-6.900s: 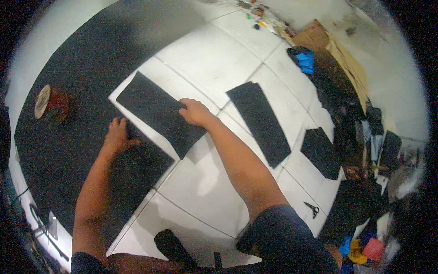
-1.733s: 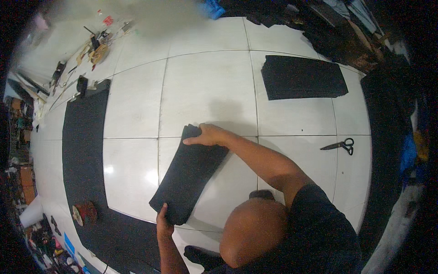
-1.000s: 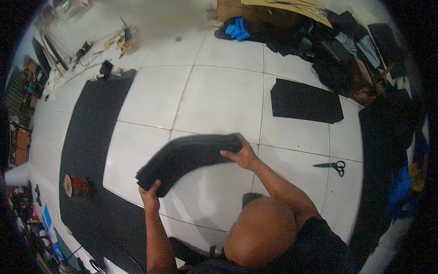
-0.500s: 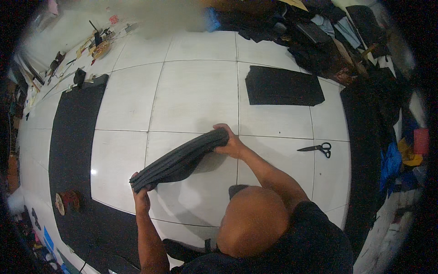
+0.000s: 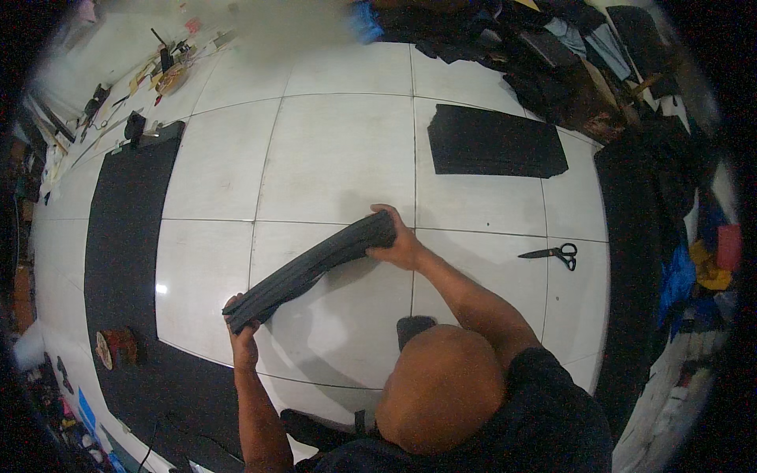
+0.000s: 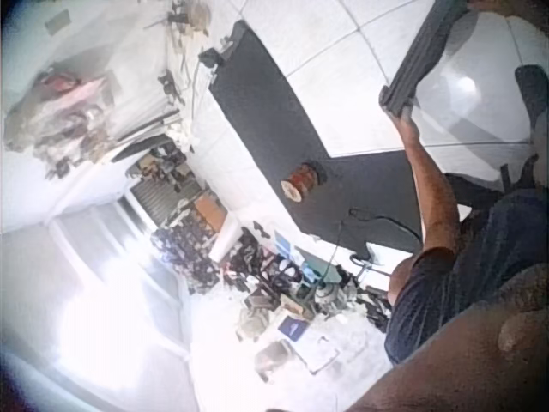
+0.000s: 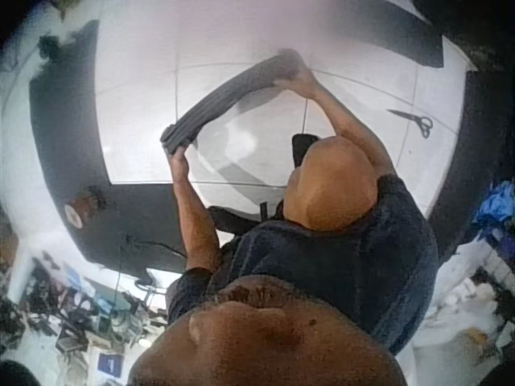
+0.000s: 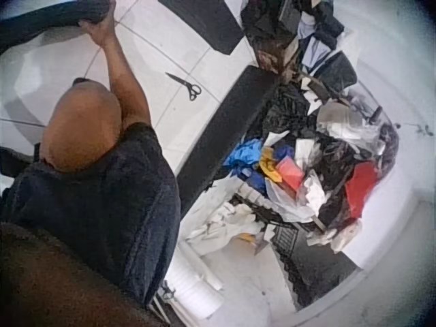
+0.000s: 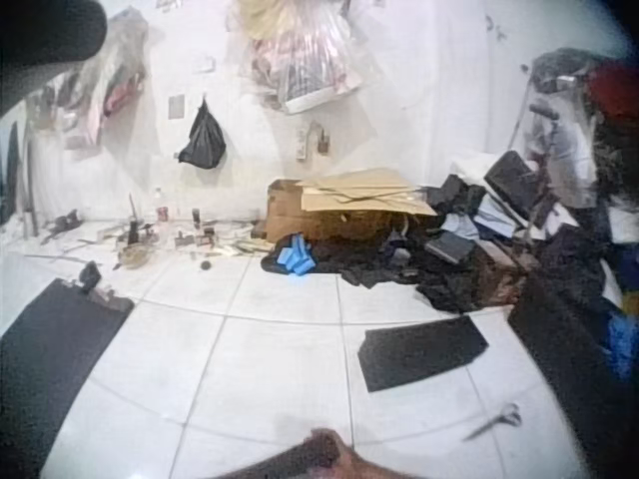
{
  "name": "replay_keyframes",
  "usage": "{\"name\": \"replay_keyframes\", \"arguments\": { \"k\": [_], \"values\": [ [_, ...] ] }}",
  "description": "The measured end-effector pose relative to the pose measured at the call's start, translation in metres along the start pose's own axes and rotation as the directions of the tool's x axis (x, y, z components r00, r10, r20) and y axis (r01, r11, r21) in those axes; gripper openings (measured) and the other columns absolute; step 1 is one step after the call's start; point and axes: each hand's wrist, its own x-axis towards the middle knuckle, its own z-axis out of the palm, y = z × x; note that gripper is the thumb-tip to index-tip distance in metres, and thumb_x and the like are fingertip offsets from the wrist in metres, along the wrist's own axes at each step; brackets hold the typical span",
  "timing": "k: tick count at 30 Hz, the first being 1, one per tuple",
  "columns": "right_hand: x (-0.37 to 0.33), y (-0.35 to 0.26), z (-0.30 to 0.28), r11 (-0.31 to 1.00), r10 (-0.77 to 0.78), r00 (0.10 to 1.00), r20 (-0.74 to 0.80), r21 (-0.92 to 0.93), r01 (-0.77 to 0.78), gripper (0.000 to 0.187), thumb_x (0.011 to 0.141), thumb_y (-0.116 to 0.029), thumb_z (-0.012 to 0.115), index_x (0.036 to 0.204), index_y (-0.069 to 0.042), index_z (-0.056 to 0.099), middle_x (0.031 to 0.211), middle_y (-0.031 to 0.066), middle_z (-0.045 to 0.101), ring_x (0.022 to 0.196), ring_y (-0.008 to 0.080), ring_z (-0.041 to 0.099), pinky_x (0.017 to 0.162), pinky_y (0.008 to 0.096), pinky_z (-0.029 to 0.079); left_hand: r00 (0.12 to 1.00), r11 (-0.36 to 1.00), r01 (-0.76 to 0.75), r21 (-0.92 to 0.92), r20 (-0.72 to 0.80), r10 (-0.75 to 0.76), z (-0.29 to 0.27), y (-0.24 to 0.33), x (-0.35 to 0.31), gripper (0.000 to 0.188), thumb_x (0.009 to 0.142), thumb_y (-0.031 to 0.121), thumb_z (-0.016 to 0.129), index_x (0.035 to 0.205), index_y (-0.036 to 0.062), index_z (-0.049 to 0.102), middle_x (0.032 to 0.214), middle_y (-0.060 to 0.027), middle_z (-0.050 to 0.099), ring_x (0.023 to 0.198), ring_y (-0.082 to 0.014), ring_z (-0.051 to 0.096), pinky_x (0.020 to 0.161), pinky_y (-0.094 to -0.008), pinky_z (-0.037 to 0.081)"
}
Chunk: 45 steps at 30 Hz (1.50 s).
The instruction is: The person uses an electric fabric cutting machine to cut pieces from a black textile sheet on the floor and then stacks the cut rectangular pieces.
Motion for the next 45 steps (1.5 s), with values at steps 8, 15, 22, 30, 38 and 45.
{"name": "replay_keyframes", "arguments": {
  "k": [8,15,22,30,38,45],
  "values": [
    [0.000,0.037,-0.005,0.994,0.105,0.986,-0.130,0.010,-0.105,0.055,0.078,-0.002,0.075,0.125,-0.002,0.047,0.113,0.0061,0.062,0.106,0.0149,0.058,0.094,0.0311,0.047,0.999,0.998,-0.047,-0.030,0.010,0.047,0.014,-0.002,0.002,0.052,0.075,0.006,0.062,0.125,0.0019,0.047,0.127,-0.0103,0.052,0.112,-0.0209,0.054,0.092,-0.0343,0.047],
    [0.004,0.002,0.009,0.994,0.074,0.986,-0.151,0.090,-0.061,0.046,0.082,-0.002,0.074,0.121,0.000,0.049,0.110,0.0062,0.064,0.103,0.0149,0.059,0.094,0.0304,0.047,0.980,0.955,-0.124,-0.269,-0.185,0.075,0.025,-0.009,0.007,0.042,0.070,0.003,0.061,0.111,-0.0001,0.057,0.108,-0.0080,0.062,0.103,-0.0229,0.058,0.096,-0.0361,0.042],
    [-0.001,0.007,0.000,0.994,0.112,0.988,-0.107,0.024,-0.110,0.057,0.081,-0.010,0.077,0.127,0.000,0.044,0.114,0.0086,0.061,0.107,0.0164,0.057,0.096,0.0314,0.046,0.988,0.979,-0.114,-0.170,-0.126,0.094,0.010,-0.021,0.009,0.048,0.075,-0.003,0.060,0.122,0.0008,0.051,0.119,-0.0087,0.058,0.105,-0.0184,0.057,0.097,-0.0330,0.043],
    [0.003,0.041,-0.010,0.995,0.079,0.997,-0.013,0.055,-0.078,0.072,0.082,-0.003,0.073,0.139,-0.001,0.029,0.125,0.0096,0.056,0.113,0.0184,0.055,0.100,0.0329,0.044,0.999,0.993,-0.042,0.112,0.031,0.039,0.010,-0.005,0.006,0.058,0.080,-0.001,0.065,0.134,0.0021,0.043,0.135,-0.0119,0.048,0.124,-0.0221,0.047,0.104,-0.0342,0.039],
    [0.009,0.035,-0.014,0.970,0.004,0.997,-0.072,-0.241,-0.021,0.050,0.083,-0.013,0.074,0.127,-0.003,0.051,0.117,0.0132,0.064,0.110,0.0236,0.060,0.096,0.0361,0.046,0.971,0.882,-0.228,0.412,0.025,0.239,0.009,-0.019,0.009,0.046,0.082,0.004,0.070,0.124,-0.0026,0.053,0.124,-0.0139,0.058,0.118,-0.0201,0.052,0.100,-0.0349,0.042],
    [0.030,-0.015,-0.059,0.906,0.310,0.949,0.060,-0.322,-0.276,0.060,0.079,-0.037,0.076,0.120,0.004,0.058,0.116,0.0175,0.064,0.109,0.0252,0.060,0.096,0.0368,0.046,0.929,0.930,0.352,0.104,0.079,-0.361,0.036,0.042,0.028,0.039,0.085,0.024,0.069,0.109,-0.0053,0.062,0.102,-0.0094,0.067,0.092,-0.0185,0.064,0.086,-0.0305,0.050]
  ]
}}
